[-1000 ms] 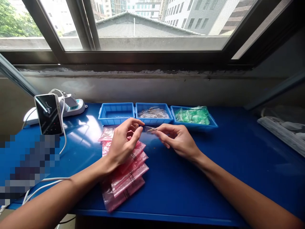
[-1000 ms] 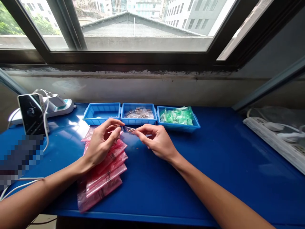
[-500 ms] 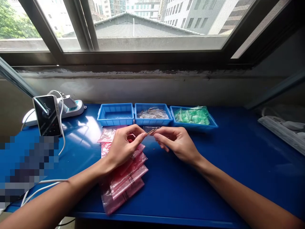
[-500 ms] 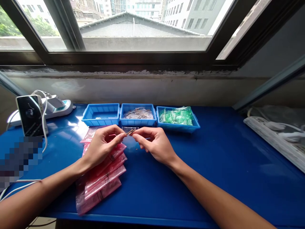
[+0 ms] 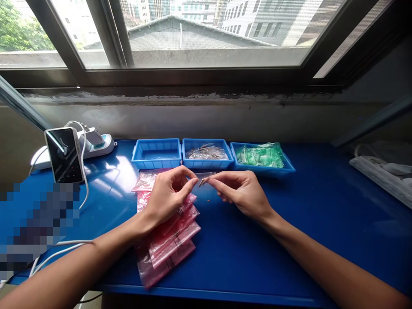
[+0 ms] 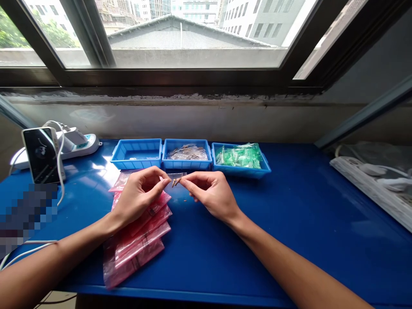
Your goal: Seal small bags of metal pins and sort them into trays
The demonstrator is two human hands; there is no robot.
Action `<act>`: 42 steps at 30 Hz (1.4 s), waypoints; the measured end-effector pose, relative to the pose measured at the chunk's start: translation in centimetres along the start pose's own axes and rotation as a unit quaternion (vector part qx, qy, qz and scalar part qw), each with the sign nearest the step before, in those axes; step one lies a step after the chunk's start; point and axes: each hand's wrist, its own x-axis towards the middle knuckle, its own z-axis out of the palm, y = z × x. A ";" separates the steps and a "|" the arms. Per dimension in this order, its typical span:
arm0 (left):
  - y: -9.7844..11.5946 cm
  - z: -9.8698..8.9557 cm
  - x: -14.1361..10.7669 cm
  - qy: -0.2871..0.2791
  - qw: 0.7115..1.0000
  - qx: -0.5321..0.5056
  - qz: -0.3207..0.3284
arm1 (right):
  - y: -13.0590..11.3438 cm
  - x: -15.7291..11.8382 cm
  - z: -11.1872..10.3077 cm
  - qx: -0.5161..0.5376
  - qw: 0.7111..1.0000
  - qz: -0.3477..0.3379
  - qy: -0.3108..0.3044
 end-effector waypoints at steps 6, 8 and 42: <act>-0.3 -0.1 -0.2 0.010 0.999 -0.037 0.018 | 0.2 -0.2 0.2 0.015 0.999 -0.045 0.012; -0.5 -0.1 -0.2 0.025 0.998 -0.031 0.038 | 0.3 -0.3 0.3 -0.014 0.996 -0.080 0.032; 0.2 0.0 -0.1 0.007 1.000 -0.023 -0.018 | -0.5 -0.6 0.2 -0.098 0.993 -0.069 -0.019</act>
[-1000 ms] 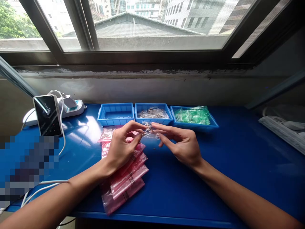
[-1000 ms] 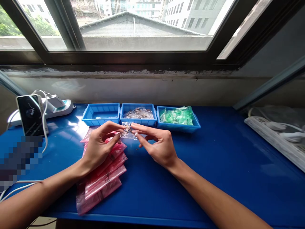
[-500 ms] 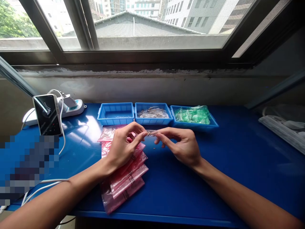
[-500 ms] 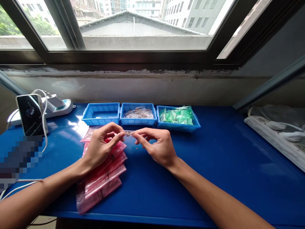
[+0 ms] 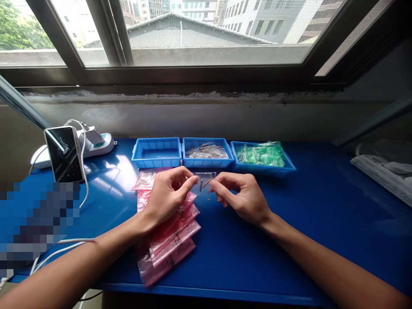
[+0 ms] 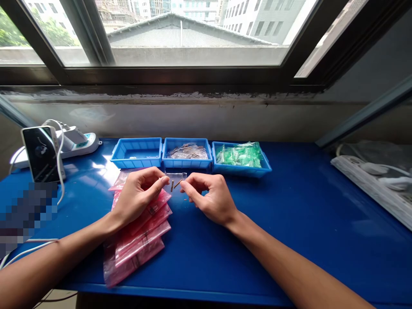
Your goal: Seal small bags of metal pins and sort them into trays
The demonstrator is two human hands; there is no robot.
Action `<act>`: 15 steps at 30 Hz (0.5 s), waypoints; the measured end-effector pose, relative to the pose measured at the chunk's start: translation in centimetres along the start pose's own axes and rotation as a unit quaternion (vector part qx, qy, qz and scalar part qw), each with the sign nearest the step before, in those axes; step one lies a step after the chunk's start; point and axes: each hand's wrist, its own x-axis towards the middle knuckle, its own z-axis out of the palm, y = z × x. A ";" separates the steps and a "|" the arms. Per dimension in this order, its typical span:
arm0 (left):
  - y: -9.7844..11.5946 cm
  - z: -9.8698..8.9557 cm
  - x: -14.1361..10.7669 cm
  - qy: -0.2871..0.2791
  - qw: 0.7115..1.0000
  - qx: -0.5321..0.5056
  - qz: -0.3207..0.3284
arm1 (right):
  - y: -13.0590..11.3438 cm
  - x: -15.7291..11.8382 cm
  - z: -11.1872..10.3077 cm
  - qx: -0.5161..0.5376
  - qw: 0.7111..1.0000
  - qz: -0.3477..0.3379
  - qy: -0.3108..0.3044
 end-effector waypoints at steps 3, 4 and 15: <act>-0.1 0.1 0.0 0.006 1.000 -0.007 -0.001 | -0.1 0.0 0.0 -0.009 1.000 -0.002 0.010; -0.2 0.1 0.0 0.008 1.000 -0.012 -0.002 | 0.0 -0.1 -0.1 -0.007 1.000 0.000 0.013; -0.3 -0.1 -0.1 0.022 0.998 -0.032 0.045 | 1.0 -0.1 0.1 0.037 0.998 -0.014 0.055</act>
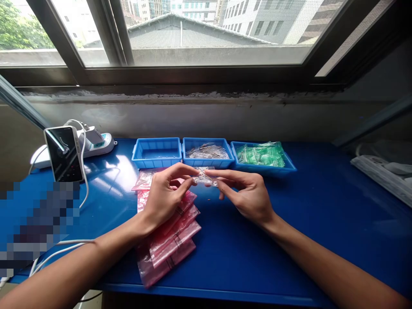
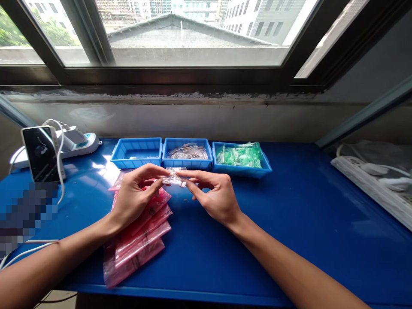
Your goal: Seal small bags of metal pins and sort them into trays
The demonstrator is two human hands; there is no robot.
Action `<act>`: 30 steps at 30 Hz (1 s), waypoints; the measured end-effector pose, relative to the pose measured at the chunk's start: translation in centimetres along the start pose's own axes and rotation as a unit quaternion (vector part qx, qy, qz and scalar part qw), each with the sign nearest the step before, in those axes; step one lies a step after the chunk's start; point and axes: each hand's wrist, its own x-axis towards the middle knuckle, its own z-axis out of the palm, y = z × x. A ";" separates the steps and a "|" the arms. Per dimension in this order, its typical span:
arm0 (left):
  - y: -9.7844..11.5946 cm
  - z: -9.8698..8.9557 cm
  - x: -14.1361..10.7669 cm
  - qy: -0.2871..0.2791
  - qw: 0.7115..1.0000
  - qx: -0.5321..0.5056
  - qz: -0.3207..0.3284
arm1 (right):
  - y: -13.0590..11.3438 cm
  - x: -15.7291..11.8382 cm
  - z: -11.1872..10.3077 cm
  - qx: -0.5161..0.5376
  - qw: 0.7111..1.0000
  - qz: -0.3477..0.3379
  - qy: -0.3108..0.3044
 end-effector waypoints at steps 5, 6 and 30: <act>0.0 -0.2 0.0 0.006 0.999 0.021 0.029 | 0.4 -0.2 -0.1 -0.009 1.000 -0.021 0.004; 0.1 -0.2 0.0 0.007 0.999 0.023 0.028 | 0.4 -0.2 -0.1 -0.015 1.000 -0.022 0.005; 1.8 -3.3 2.7 0.149 0.963 -0.223 0.018 | -0.9 3.8 -1.8 0.155 0.973 0.164 0.050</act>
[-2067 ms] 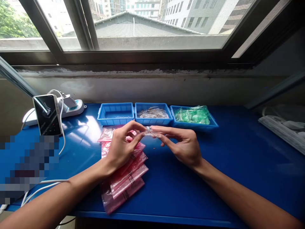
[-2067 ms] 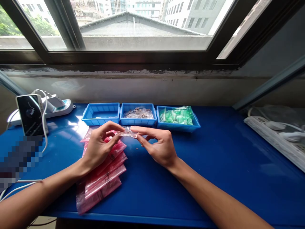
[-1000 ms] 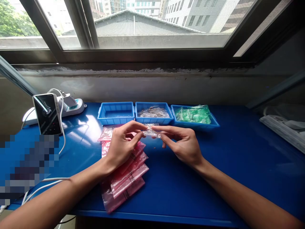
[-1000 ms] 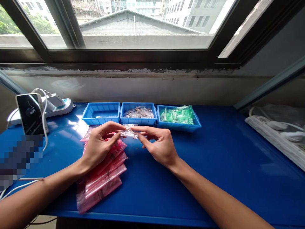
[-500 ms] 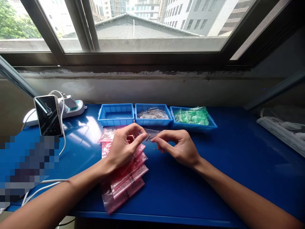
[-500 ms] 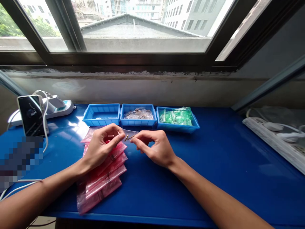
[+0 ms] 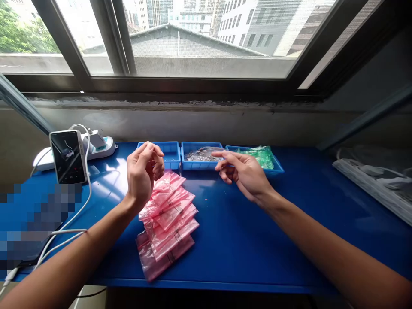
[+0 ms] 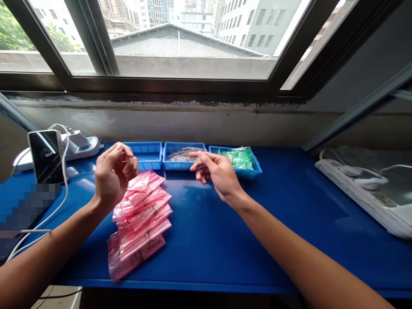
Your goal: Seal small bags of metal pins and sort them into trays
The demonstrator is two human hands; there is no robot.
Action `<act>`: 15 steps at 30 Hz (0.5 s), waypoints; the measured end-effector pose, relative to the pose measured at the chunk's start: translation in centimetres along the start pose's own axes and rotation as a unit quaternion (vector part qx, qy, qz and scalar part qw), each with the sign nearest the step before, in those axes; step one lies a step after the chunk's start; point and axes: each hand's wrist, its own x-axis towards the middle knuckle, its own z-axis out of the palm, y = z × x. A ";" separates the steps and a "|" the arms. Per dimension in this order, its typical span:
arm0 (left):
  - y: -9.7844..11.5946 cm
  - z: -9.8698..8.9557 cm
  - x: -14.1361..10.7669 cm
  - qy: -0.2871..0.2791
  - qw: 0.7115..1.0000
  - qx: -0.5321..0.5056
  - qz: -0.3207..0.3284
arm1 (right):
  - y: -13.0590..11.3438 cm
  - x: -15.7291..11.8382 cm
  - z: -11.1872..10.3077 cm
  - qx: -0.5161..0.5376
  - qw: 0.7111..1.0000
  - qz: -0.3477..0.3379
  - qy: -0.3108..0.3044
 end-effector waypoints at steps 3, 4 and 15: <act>-0.3 0.0 -0.2 -0.005 1.000 0.003 0.010 | 0.2 -1.2 0.7 -0.145 0.985 -0.012 -0.093; -0.4 0.0 -0.2 -0.005 1.000 0.005 0.013 | 0.3 -1.6 1.0 -0.207 0.969 -0.042 -0.129; -1.7 -0.1 -0.6 -0.040 0.998 0.035 0.021 | 2.4 -1.9 1.7 -0.496 0.748 -0.342 -0.279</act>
